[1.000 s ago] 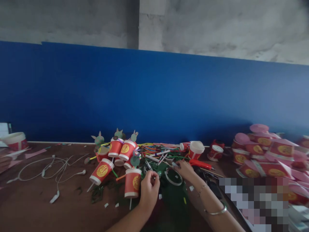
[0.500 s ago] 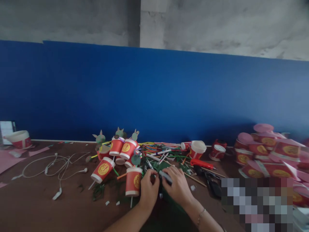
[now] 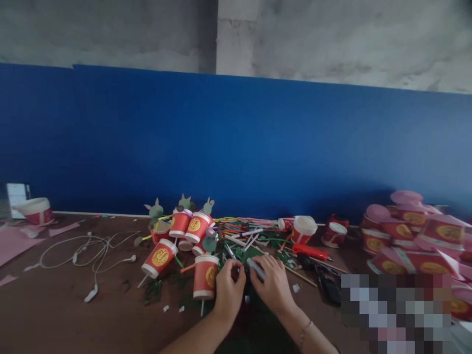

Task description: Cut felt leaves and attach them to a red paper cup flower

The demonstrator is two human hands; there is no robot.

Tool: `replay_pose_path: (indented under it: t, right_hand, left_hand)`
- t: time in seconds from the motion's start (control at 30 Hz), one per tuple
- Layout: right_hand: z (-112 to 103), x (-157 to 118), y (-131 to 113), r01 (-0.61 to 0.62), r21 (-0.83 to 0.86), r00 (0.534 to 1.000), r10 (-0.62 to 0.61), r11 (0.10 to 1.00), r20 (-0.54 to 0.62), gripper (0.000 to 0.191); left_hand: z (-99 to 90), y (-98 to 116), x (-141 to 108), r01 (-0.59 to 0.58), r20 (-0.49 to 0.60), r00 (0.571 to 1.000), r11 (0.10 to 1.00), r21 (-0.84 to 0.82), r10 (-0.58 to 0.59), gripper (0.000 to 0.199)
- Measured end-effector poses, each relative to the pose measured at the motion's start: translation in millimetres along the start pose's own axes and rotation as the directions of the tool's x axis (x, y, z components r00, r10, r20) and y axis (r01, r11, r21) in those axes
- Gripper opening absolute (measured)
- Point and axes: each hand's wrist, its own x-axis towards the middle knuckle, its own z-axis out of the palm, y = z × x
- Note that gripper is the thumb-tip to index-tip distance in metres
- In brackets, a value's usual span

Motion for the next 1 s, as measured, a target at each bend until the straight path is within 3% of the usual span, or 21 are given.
replay_pose_path:
  t: [0.17,0.3,0.37,0.43,0.5,0.57,0.8,1.0]
  right_hand:
    - [5,0,22,-0.156,-0.133,0.987,0.152,0.979,-0.041,0.021]
    - [9,0,32,-0.233,-0.186,0.972,0.221,0.955,-0.085,0.01]
    - [9,1,27,-0.22,-0.049,0.971,0.213,0.974,-0.113,0.009]
    - [10,4,18,-0.19,0.214,0.972,0.215,0.958,-0.097,0.017]
    - [9,6,6,-0.216,0.482,0.964,0.265,0.849,-0.036,0.027]
    - [8,7,-3,-0.278,0.627,0.944,0.327,0.728,0.04,0.03]
    - [10,5,-7,-0.366,0.766,0.891,0.436,0.528,0.125,0.026]
    - [10,4,-4,-0.363,0.844,0.869,0.47,0.394,0.154,0.027]
  left_hand:
    - [0.8,-2,-1,-0.04,-0.017,0.999,0.999,0.018,0.04,0.009]
    - [0.1,-3,-1,-0.165,-0.002,0.986,0.983,0.081,0.166,0.012]
    - [-0.4,-3,-1,-0.228,0.01,0.973,0.968,0.101,0.229,0.014]
    - [-0.6,-2,-2,-0.26,0.018,0.965,0.959,0.108,0.26,0.015]
    - [-0.9,-2,-2,-0.271,0.03,0.963,0.954,0.125,0.269,0.015]
    - [-1.8,-1,-3,-0.279,0.045,0.96,0.946,0.164,0.275,0.015]
    - [-6.1,7,-7,-0.328,0.097,0.945,0.914,0.239,0.313,0.018]
    - [-13.3,31,7,-0.198,0.069,0.98,0.956,0.218,0.187,0.016]
